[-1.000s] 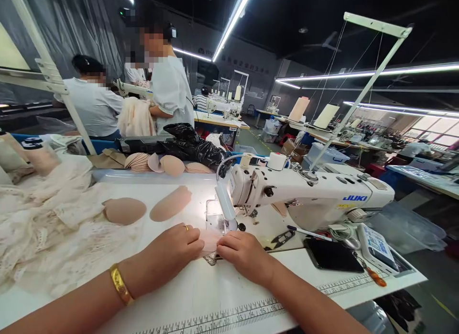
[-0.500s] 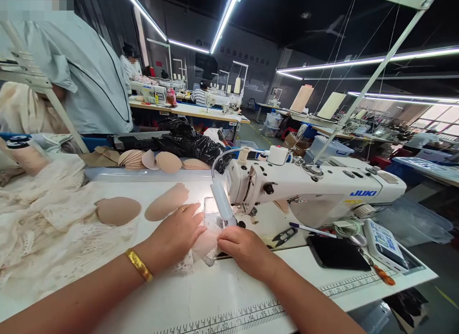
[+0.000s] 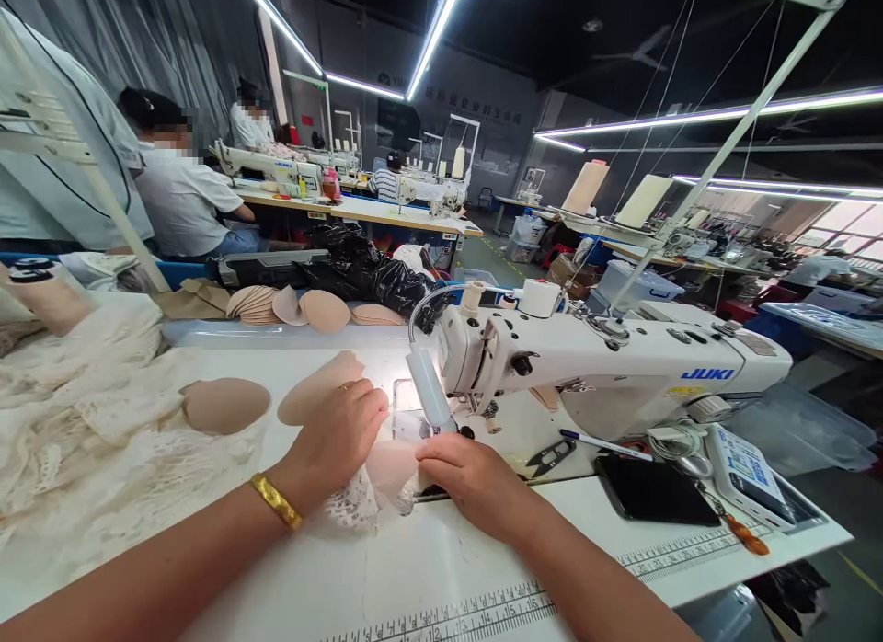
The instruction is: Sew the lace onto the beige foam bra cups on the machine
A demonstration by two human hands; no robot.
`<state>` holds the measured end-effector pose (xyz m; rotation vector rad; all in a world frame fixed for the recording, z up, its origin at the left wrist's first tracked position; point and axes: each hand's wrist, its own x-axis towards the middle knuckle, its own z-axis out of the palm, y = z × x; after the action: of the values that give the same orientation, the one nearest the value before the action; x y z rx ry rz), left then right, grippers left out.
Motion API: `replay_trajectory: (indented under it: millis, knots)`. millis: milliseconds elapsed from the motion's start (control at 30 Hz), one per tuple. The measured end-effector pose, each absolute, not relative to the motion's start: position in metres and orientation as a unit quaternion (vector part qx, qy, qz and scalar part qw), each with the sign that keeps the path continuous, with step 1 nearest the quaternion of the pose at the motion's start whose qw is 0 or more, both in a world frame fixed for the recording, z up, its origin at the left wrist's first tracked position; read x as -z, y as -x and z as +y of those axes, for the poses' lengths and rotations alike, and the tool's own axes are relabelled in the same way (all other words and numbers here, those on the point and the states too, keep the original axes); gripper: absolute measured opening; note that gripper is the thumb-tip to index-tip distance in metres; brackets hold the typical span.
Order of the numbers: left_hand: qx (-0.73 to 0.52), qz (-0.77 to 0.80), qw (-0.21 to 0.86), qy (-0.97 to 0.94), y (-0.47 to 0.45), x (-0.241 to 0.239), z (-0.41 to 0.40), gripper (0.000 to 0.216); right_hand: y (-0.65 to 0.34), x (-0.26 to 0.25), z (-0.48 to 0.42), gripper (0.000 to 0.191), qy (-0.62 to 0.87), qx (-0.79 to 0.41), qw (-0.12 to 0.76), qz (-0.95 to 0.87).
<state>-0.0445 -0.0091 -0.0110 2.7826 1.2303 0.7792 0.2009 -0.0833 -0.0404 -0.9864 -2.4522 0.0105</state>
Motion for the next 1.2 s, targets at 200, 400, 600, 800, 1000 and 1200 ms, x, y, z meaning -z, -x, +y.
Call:
replay_trajectory:
  millis: [200, 400, 600, 800, 1000, 1200]
  knots:
    - [-0.208, 0.203, -0.015, -0.957, 0.034, 0.005, -0.038, 0.022, -0.203, 0.044, -0.081, 0.029, 0.347, -0.005, 0.261, -0.901]
    - [-0.162, 0.223, -0.049, -0.960, 0.028, 0.019, -0.046, 0.031, -0.214, 0.043, -0.087, 0.028, 0.388, 0.039, 0.242, -0.888]
    - [-0.168, 0.230, -0.016, -0.958, 0.028, 0.024, -0.046, 0.031, -0.218, 0.035, -0.089, 0.032, 0.402, 0.014, 0.230, -0.886]
    - [-0.185, 0.239, 0.017, -0.953, 0.029, 0.026, -0.046, 0.028, -0.217, 0.034, -0.091, 0.036, 0.386, -0.022, 0.232, -0.893]
    - [-0.216, 0.234, 0.031, -0.947, 0.030, 0.032, -0.045, 0.026, -0.217, 0.036, -0.092, 0.036, 0.378, -0.030, 0.244, -0.892]
    - [-0.221, 0.232, 0.048, -0.946, 0.031, 0.035, -0.044, 0.026, -0.217, 0.033, -0.092, 0.037, 0.380, -0.040, 0.236, -0.893]
